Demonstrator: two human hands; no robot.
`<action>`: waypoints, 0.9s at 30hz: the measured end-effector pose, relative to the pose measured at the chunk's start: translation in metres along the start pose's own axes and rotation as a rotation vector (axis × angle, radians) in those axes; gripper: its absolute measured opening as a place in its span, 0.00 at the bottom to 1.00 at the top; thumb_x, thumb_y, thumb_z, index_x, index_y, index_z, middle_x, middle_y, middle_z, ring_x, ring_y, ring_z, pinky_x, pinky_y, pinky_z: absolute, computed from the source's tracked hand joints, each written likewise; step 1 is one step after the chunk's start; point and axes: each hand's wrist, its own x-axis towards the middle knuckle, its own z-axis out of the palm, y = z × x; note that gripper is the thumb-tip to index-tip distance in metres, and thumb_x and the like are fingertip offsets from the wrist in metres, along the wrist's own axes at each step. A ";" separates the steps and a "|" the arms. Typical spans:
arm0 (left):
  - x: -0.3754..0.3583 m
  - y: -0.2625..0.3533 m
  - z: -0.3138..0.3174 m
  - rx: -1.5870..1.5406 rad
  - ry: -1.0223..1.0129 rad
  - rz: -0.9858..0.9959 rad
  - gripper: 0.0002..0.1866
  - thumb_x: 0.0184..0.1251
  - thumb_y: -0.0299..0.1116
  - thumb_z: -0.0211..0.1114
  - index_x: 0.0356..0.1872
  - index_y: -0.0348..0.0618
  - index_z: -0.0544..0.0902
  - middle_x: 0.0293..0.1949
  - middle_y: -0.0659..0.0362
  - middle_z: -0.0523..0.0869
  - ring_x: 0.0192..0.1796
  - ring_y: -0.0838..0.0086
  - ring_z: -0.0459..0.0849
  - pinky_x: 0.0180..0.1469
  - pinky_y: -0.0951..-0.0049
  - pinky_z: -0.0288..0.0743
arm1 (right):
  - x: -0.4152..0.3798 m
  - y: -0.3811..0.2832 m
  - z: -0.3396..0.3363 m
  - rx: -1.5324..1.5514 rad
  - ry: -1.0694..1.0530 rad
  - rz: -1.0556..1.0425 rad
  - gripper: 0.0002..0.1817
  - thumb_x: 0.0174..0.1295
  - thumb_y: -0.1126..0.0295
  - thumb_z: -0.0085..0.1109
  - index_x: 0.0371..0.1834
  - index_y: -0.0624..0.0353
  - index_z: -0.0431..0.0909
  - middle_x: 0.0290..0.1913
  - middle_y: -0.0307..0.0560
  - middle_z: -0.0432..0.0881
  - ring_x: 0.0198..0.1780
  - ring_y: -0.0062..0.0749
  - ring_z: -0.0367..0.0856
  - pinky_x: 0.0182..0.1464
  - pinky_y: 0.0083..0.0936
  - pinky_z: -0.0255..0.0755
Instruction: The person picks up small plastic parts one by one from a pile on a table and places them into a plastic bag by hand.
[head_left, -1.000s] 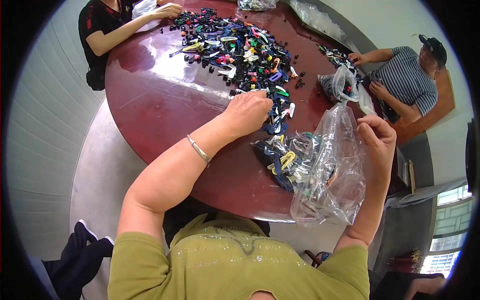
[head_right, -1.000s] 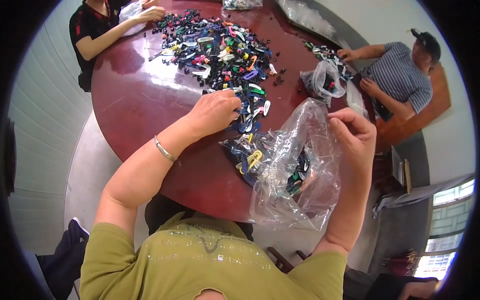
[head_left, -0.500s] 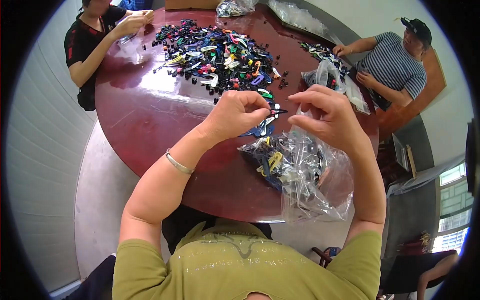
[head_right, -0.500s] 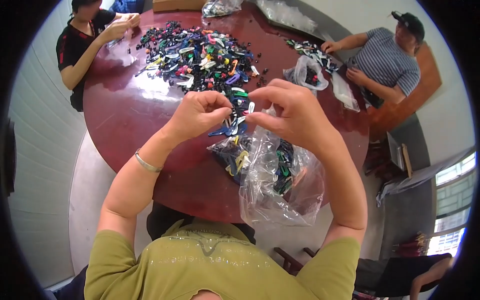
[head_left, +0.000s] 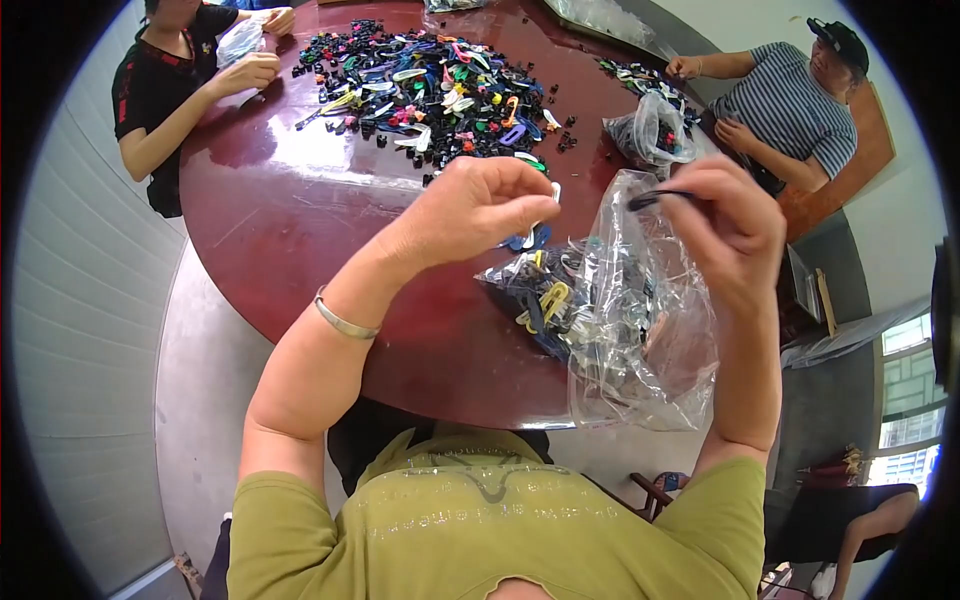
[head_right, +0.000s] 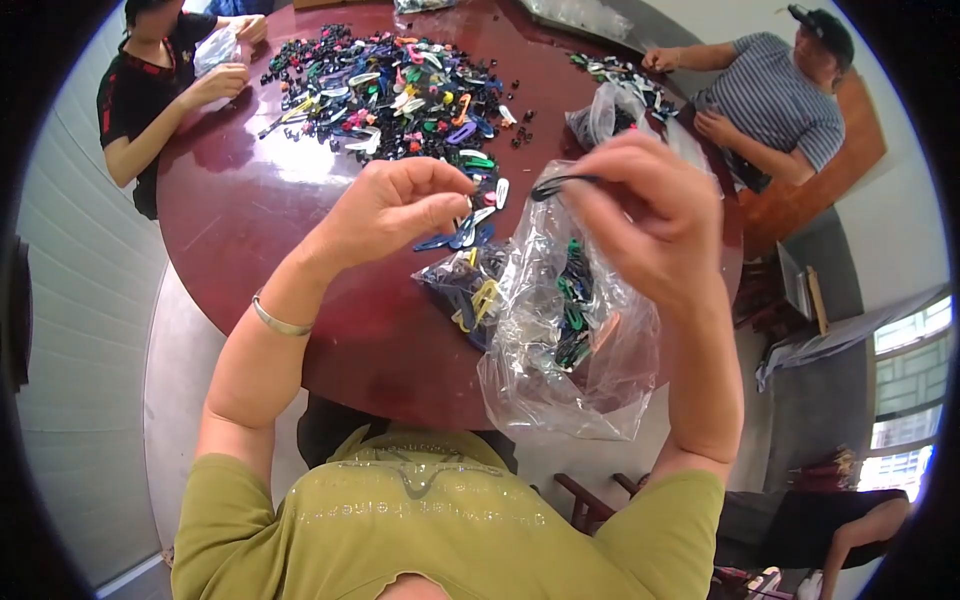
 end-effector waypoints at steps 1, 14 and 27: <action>0.003 -0.004 -0.006 0.098 0.004 -0.033 0.07 0.66 0.27 0.62 0.38 0.34 0.83 0.31 0.63 0.85 0.31 0.86 0.80 0.34 0.83 0.76 | -0.006 0.001 -0.009 0.054 0.075 0.023 0.05 0.51 0.83 0.63 0.32 0.66 0.81 0.33 0.40 0.79 0.31 0.16 0.72 0.31 0.12 0.63; -0.010 0.001 -0.001 0.683 -0.438 -0.174 0.29 0.45 0.50 0.73 0.39 0.32 0.81 0.36 0.45 0.85 0.41 0.52 0.83 0.44 0.61 0.75 | -0.105 0.041 -0.037 0.217 0.074 0.608 0.17 0.66 0.67 0.56 0.54 0.66 0.76 0.46 0.40 0.78 0.48 0.24 0.74 0.53 0.21 0.67; -0.024 0.011 0.027 1.006 -0.512 -0.016 0.17 0.50 0.38 0.70 0.35 0.35 0.77 0.32 0.46 0.83 0.39 0.49 0.82 0.42 0.55 0.74 | -0.128 0.046 -0.011 0.803 0.057 0.752 0.47 0.57 0.32 0.51 0.64 0.66 0.67 0.45 0.45 0.79 0.41 0.22 0.79 0.42 0.20 0.75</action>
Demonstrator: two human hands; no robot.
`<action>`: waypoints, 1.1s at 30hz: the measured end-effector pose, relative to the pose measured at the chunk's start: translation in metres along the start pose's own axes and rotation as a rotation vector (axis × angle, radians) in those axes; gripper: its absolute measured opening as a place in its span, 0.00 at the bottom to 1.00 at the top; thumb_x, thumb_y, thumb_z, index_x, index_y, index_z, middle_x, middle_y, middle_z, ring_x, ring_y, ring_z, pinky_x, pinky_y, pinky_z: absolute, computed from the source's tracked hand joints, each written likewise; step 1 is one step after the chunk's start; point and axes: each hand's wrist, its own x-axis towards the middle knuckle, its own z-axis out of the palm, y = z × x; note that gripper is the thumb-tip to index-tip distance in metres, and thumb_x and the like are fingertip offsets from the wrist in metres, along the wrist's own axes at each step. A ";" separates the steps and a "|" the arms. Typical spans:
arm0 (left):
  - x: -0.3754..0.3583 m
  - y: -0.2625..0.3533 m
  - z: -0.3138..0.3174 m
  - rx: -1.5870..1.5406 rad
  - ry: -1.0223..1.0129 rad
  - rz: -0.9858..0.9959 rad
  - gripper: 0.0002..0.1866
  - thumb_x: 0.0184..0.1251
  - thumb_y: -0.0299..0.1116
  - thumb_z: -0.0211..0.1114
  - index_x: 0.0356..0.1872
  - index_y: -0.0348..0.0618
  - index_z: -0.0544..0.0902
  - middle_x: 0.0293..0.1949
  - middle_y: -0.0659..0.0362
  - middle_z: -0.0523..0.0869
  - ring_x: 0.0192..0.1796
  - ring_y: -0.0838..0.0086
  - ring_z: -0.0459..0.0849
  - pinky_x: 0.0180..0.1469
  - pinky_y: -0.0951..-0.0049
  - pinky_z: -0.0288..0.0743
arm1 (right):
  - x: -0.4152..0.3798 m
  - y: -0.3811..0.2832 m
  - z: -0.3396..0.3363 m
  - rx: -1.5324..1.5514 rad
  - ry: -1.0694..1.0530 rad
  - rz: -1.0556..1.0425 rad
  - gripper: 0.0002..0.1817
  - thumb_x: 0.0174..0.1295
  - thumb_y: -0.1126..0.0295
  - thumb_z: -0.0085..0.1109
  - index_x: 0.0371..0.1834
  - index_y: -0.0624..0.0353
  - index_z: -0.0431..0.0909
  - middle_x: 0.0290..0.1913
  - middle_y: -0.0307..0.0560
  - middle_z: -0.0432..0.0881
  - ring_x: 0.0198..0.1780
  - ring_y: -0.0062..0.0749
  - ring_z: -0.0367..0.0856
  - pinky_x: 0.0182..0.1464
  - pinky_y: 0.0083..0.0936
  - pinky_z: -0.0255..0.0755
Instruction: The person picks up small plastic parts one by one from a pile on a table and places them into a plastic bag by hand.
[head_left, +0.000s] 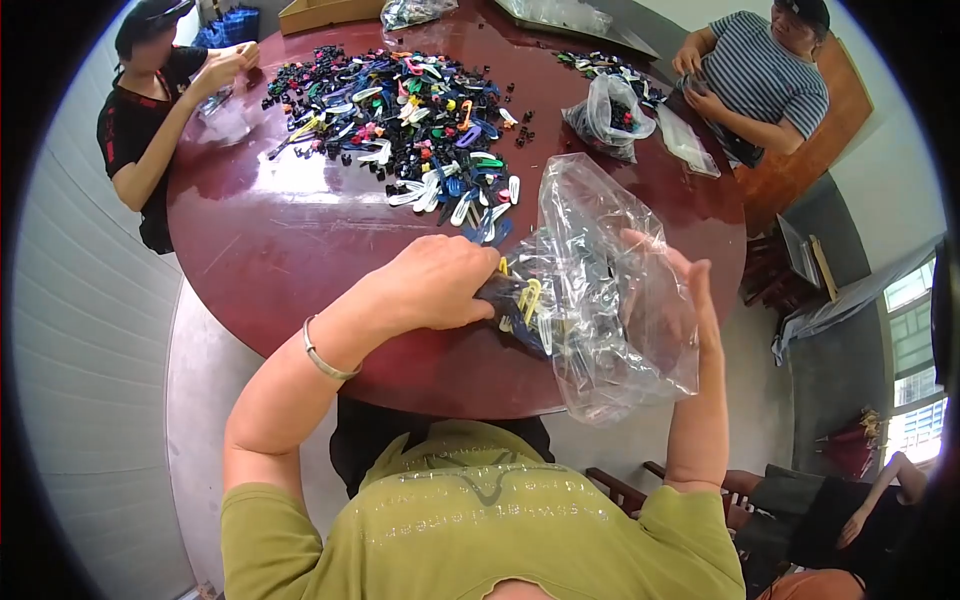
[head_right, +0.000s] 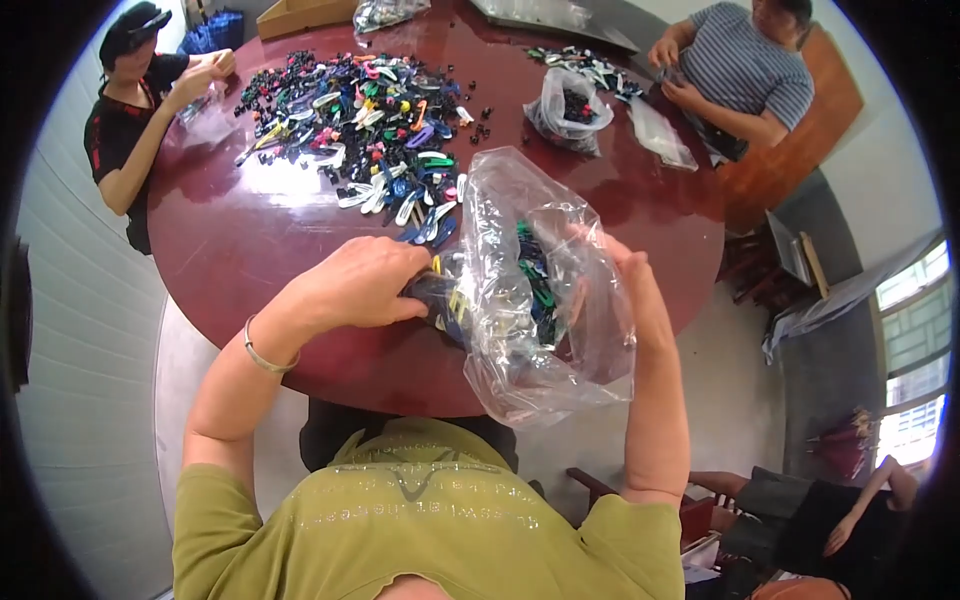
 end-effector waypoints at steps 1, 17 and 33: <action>-0.003 0.002 0.000 -0.007 0.013 0.010 0.16 0.51 0.37 0.70 0.33 0.36 0.76 0.32 0.47 0.83 0.39 0.49 0.82 0.41 0.55 0.74 | -0.001 -0.020 0.015 0.004 0.004 0.002 0.44 0.57 0.36 0.55 0.64 0.66 0.66 0.44 0.44 0.79 0.40 0.21 0.78 0.42 0.18 0.75; -0.067 0.002 -0.003 -0.154 0.251 -0.211 0.31 0.44 0.36 0.75 0.52 0.39 0.76 0.44 0.46 0.81 0.48 0.52 0.79 0.49 0.63 0.73 | 0.016 -0.086 0.041 -1.170 0.203 -0.331 0.16 0.44 0.80 0.51 0.40 0.64 0.74 0.20 0.41 0.65 0.22 0.20 0.62 0.26 0.19 0.58; -0.057 0.047 -0.022 -0.026 0.469 0.236 0.17 0.38 0.34 0.73 0.20 0.37 0.72 0.51 0.43 0.81 0.54 0.51 0.81 0.50 0.60 0.79 | -0.002 -0.090 0.026 -1.331 0.189 -0.101 0.13 0.45 0.76 0.59 0.36 0.65 0.76 0.19 0.36 0.71 0.24 0.14 0.69 0.25 0.20 0.61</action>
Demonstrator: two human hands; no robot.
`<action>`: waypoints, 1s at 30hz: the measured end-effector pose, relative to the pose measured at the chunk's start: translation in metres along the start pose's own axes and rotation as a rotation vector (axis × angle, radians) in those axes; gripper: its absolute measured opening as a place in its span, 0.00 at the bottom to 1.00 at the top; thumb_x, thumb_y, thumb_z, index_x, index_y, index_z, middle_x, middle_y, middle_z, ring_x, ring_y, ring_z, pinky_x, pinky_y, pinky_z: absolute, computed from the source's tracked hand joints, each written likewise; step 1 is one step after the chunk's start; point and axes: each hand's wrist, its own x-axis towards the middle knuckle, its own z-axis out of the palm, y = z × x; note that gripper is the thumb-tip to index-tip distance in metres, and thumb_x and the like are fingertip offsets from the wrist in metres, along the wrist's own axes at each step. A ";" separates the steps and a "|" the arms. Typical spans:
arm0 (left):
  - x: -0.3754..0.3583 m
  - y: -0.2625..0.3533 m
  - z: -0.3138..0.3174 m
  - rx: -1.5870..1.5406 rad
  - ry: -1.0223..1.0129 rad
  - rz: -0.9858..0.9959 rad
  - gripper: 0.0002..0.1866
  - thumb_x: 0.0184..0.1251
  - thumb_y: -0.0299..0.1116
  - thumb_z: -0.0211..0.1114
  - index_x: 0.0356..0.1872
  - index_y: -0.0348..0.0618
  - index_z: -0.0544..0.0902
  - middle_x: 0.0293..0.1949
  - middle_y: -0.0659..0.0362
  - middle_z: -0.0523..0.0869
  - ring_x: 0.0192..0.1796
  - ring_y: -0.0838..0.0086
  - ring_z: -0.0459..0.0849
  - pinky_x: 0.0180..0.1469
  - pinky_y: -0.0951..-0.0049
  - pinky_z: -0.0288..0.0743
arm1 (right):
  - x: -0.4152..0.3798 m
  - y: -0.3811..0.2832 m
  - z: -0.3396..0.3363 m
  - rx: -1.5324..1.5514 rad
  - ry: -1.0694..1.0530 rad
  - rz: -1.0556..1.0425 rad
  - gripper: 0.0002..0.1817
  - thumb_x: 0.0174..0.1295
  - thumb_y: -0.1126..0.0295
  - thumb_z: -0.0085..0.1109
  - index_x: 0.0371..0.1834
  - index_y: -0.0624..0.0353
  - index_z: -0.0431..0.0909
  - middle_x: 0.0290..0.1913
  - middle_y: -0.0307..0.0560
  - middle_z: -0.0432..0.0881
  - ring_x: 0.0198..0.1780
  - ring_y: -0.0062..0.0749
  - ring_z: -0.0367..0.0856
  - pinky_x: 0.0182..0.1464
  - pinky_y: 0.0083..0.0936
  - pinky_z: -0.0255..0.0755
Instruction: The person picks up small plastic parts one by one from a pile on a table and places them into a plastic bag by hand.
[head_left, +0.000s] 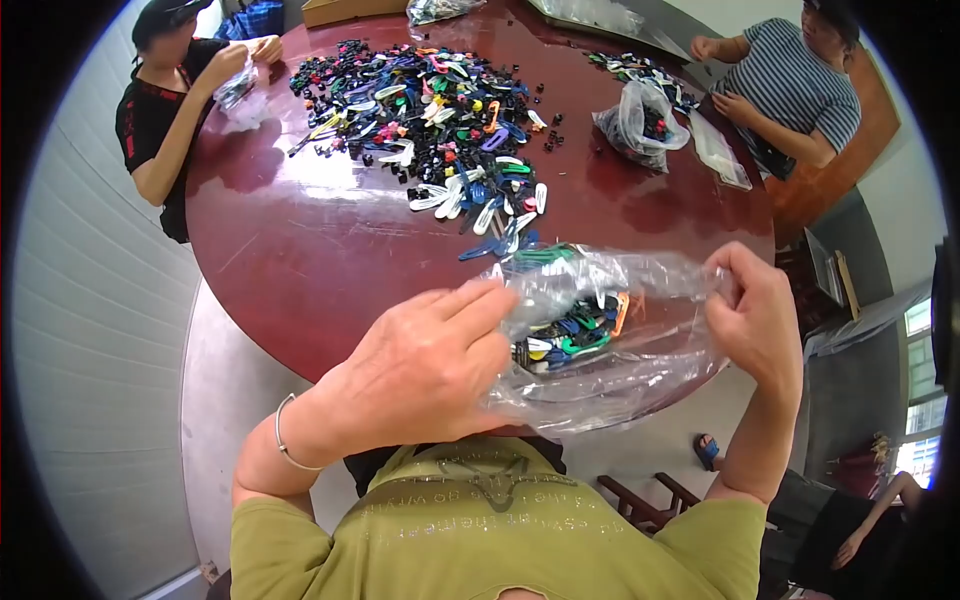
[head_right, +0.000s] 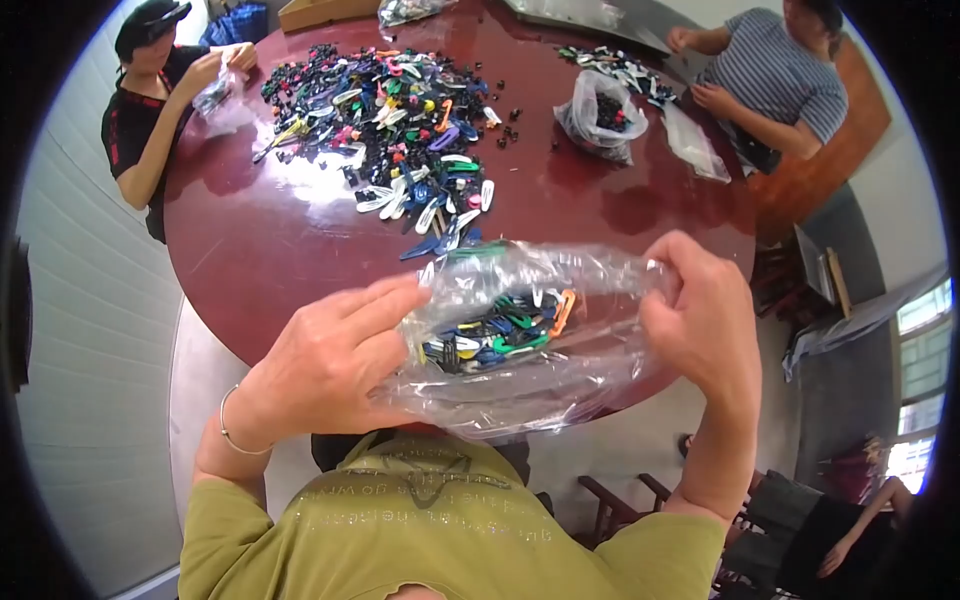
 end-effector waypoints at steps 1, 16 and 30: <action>-0.006 -0.002 0.002 0.003 -0.006 -0.006 0.17 0.38 0.33 0.74 0.20 0.38 0.72 0.50 0.43 0.81 0.54 0.51 0.81 0.50 0.60 0.79 | 0.000 0.005 0.000 0.150 -0.074 -0.001 0.13 0.45 0.76 0.58 0.37 0.65 0.76 0.20 0.35 0.72 0.25 0.14 0.70 0.26 0.20 0.62; -0.025 0.004 0.021 -0.280 0.313 0.020 0.40 0.42 0.31 0.72 0.61 0.33 0.67 0.60 0.33 0.71 0.61 0.43 0.73 0.61 0.55 0.70 | 0.124 0.033 0.157 0.759 -0.225 -0.085 0.16 0.61 0.67 0.63 0.49 0.63 0.80 0.36 0.40 0.80 0.35 0.19 0.79 0.38 0.18 0.74; 0.007 -0.091 0.058 0.238 -0.161 -0.490 0.07 0.59 0.29 0.62 0.34 0.35 0.80 0.36 0.47 0.82 0.42 0.52 0.82 0.45 0.56 0.76 | 0.143 0.025 0.184 0.745 -0.070 -0.105 0.12 0.53 0.69 0.71 0.37 0.63 0.83 0.29 0.36 0.80 0.31 0.19 0.78 0.34 0.18 0.71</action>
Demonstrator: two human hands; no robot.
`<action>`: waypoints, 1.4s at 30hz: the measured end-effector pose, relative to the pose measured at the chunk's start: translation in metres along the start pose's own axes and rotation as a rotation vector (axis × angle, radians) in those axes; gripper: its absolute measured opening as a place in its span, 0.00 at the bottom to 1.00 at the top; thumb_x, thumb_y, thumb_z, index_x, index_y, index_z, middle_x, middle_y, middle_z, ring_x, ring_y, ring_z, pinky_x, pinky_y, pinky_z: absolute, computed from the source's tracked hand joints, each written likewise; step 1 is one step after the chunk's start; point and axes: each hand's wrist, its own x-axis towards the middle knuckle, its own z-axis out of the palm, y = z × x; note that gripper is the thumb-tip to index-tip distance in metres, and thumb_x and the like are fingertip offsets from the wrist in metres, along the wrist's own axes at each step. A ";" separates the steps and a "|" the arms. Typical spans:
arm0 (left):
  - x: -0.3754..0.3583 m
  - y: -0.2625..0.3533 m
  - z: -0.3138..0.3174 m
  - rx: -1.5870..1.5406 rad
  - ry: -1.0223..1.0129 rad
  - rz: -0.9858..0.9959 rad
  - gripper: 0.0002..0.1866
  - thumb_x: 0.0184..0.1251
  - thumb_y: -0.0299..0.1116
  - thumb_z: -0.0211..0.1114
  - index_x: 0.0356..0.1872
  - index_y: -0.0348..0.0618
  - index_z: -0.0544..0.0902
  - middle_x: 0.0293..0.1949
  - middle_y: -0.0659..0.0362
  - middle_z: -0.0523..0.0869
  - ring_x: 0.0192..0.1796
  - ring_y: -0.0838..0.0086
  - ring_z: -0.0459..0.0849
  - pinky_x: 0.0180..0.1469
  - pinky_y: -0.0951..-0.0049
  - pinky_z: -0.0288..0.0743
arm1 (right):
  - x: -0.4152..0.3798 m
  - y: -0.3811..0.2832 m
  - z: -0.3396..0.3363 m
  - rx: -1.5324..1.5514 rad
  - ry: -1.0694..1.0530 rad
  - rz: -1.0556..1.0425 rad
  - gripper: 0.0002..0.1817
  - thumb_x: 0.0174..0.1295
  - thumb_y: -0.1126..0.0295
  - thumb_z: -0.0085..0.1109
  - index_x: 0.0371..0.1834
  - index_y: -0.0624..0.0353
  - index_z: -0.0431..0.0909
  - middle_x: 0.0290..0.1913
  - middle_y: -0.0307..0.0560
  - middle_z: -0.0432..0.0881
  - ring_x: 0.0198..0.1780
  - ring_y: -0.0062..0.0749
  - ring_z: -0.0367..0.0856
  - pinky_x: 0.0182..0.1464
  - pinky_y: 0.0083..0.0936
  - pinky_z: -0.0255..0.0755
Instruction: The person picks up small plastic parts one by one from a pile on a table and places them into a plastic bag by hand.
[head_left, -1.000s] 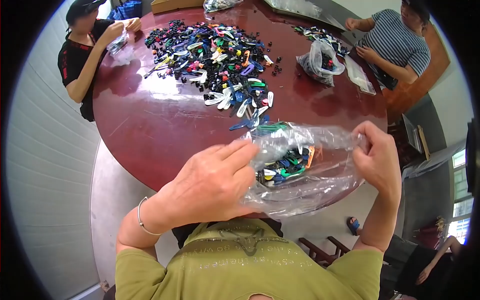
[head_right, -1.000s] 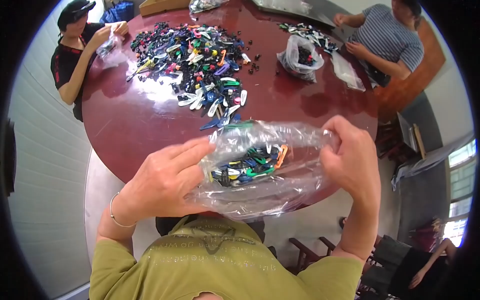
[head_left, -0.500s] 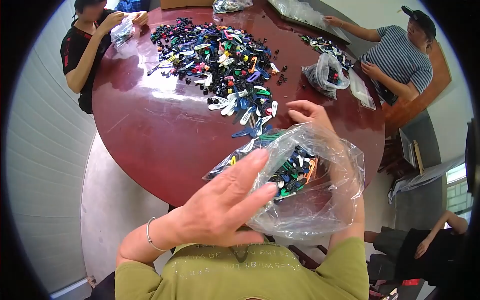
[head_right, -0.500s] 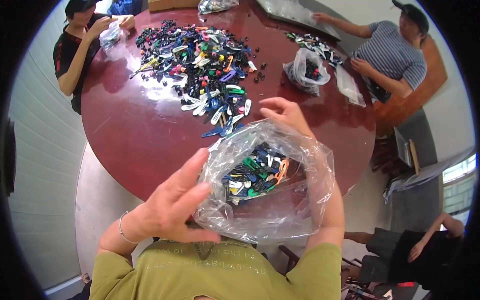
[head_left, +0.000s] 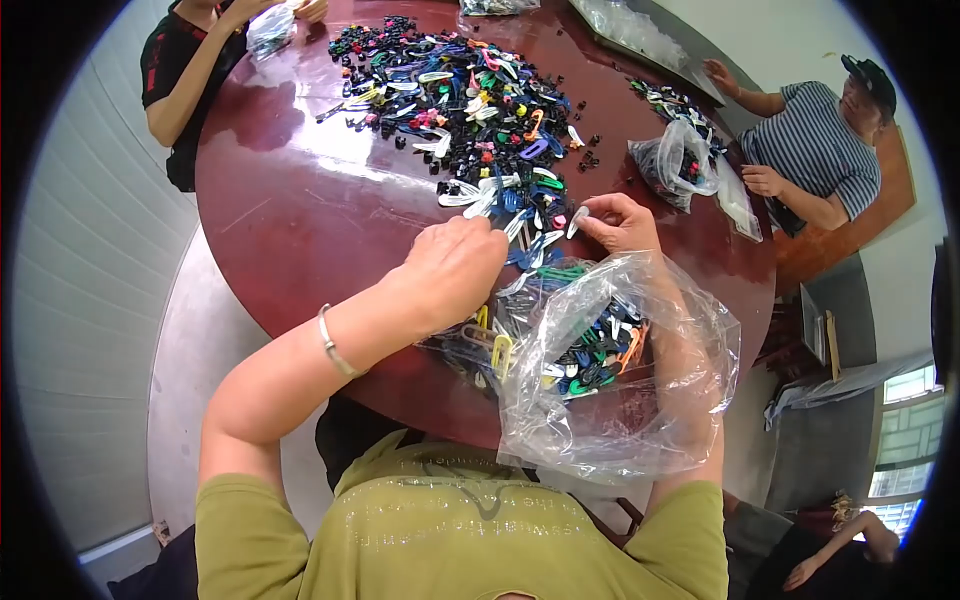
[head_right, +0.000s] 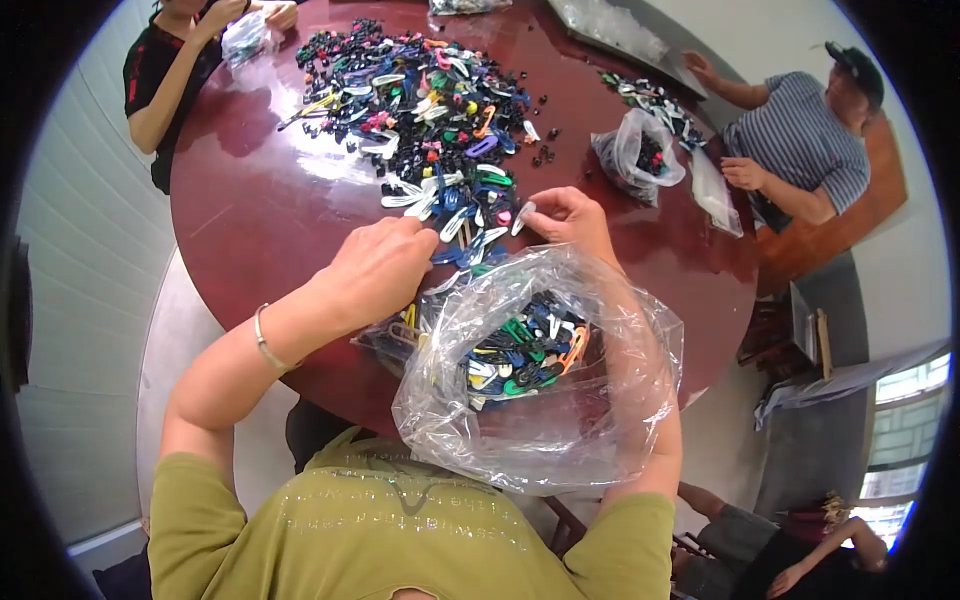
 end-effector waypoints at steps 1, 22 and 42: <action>0.005 -0.001 0.006 0.019 0.015 -0.003 0.07 0.58 0.29 0.62 0.33 0.35 0.80 0.35 0.47 0.82 0.42 0.52 0.82 0.45 0.56 0.76 | 0.000 0.001 -0.004 0.035 0.017 0.064 0.11 0.53 0.69 0.71 0.36 0.64 0.83 0.27 0.35 0.80 0.30 0.18 0.77 0.33 0.17 0.71; 0.009 -0.013 0.003 -0.337 0.239 -0.094 0.04 0.53 0.27 0.63 0.27 0.37 0.79 0.24 0.48 0.83 0.29 0.55 0.84 0.33 0.62 0.76 | -0.050 -0.094 -0.080 0.410 0.129 -0.160 0.06 0.62 0.78 0.58 0.40 0.66 0.82 0.36 0.45 0.84 0.38 0.21 0.79 0.42 0.16 0.71; 0.010 -0.020 0.004 -0.419 0.383 -0.013 0.03 0.56 0.24 0.61 0.31 0.37 0.81 0.30 0.48 0.84 0.34 0.55 0.84 0.37 0.62 0.77 | 0.005 -0.001 -0.004 -0.109 -0.078 0.059 0.13 0.49 0.70 0.71 0.38 0.61 0.84 0.33 0.44 0.80 0.32 0.28 0.78 0.35 0.22 0.72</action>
